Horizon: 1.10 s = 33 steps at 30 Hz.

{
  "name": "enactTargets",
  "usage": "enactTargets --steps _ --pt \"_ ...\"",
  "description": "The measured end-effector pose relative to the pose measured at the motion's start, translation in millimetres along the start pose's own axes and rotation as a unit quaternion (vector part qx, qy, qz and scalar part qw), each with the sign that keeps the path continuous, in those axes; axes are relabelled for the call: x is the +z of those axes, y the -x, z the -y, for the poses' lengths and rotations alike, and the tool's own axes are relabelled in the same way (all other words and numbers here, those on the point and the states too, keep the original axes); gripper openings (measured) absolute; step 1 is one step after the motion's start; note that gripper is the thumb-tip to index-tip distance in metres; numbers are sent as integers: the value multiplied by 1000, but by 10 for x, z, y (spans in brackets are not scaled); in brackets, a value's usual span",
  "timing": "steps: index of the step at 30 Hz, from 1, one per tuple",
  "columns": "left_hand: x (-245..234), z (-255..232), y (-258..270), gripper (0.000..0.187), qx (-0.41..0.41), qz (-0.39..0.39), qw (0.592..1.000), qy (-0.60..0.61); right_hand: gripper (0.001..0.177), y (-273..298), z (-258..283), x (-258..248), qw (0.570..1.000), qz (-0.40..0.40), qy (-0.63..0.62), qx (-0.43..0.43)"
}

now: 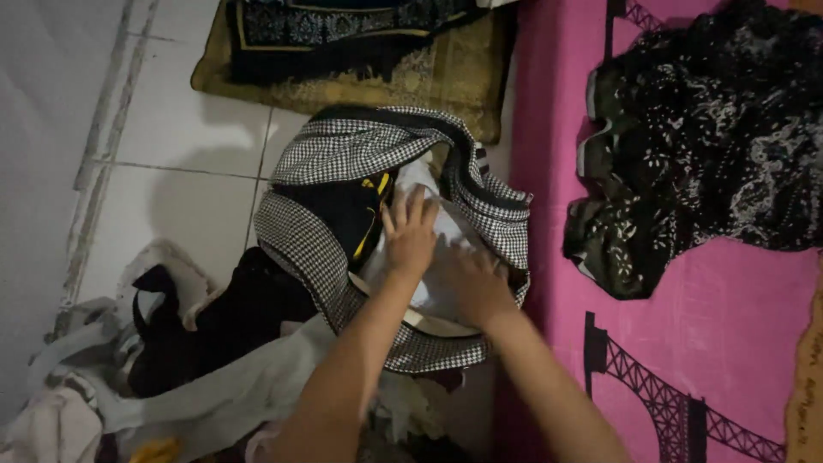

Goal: Folding various pieces of clothing and packing them into a checkered bag on the floor.

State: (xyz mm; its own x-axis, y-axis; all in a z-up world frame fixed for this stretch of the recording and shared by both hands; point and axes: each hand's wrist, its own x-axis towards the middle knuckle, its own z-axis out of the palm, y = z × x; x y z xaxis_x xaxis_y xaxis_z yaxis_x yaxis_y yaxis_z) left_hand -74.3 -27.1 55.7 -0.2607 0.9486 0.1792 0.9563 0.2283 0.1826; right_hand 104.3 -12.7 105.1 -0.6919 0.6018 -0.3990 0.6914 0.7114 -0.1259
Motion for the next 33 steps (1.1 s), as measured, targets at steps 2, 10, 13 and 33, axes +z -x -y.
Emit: enactTargets --steps 2,10,13,33 --pt "192 146 -129 57 4 -2 1000 8 77 140 534 -661 990 124 37 46" --pt "286 253 -366 64 6 197 980 -7 108 52 253 -217 960 269 -55 48" --pt "125 31 -276 76 -6 140 990 19 86 98 -256 22 971 226 -11 -83" --pt "-867 -633 132 80 57 530 843 78 25 1411 332 -1681 976 39 -175 -120"
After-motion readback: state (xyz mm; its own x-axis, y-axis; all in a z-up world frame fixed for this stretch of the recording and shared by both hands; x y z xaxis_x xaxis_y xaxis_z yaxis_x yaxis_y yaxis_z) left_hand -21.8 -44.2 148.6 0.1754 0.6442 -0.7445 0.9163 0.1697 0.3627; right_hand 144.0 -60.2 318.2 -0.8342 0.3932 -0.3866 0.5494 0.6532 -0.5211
